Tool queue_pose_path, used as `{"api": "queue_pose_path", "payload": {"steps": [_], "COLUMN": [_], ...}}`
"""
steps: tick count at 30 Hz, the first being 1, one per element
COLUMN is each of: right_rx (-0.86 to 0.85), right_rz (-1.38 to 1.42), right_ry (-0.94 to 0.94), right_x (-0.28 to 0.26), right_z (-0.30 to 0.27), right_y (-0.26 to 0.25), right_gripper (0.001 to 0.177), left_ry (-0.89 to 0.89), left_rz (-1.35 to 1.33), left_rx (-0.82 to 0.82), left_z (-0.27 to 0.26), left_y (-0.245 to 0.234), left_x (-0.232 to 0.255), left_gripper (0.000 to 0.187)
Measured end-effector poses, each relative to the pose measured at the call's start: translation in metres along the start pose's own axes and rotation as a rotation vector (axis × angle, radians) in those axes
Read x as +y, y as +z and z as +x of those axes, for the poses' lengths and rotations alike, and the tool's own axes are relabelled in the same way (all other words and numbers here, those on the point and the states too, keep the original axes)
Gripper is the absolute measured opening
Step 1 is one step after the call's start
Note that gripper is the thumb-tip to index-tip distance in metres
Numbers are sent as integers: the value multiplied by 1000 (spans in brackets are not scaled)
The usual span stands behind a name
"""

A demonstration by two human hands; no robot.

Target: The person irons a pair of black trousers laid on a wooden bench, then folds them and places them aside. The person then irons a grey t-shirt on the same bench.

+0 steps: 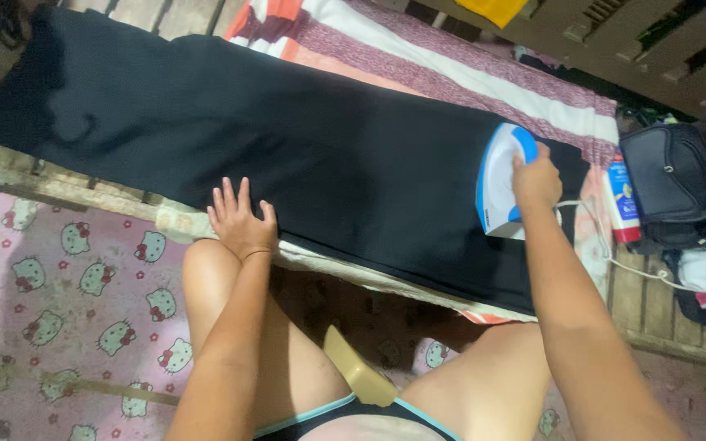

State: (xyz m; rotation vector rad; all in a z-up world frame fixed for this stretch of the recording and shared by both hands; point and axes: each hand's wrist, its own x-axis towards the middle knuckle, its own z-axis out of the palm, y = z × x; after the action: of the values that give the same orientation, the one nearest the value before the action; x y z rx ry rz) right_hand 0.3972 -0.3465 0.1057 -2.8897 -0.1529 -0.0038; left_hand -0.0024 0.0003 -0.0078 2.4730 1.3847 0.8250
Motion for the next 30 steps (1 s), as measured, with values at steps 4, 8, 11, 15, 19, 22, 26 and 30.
{"api": "queue_pose_path", "payload": {"steps": [4,8,11,15,19,22,26,30], "right_rx": [26,-7,-124,-122,-95,-11,85,128], "right_rz": [96,184,116,91,-18,-66,-76,-60], "right_ry": [-17,-156,-203,-314,-216,-116,-27,-6], "right_x": [15,-39,-98,-130,-88,-21,71,103], "right_z": [4,-37,-72,-80,-50,-18,16,42], "right_y": [7,18,26,21,9,-2,-9,4], "right_gripper": [59,59,58,59,59,58,57,59], "left_ry": [-11,-10,2,29,46,47,56,51], "left_rz": [-7,-7,-22,-13,-8,-2,-7,2], "left_rx": [-5,-5,-14,-5,7,4,-5,-16], "left_z": [-1,2,0,1,2,1,2,0], "left_y": [2,0,-5,-6,-3,-5,-5,-9], "left_x": [2,2,0,2,0,-5,0,0], "left_gripper": [56,56,55,57,56,56,57,57]}}
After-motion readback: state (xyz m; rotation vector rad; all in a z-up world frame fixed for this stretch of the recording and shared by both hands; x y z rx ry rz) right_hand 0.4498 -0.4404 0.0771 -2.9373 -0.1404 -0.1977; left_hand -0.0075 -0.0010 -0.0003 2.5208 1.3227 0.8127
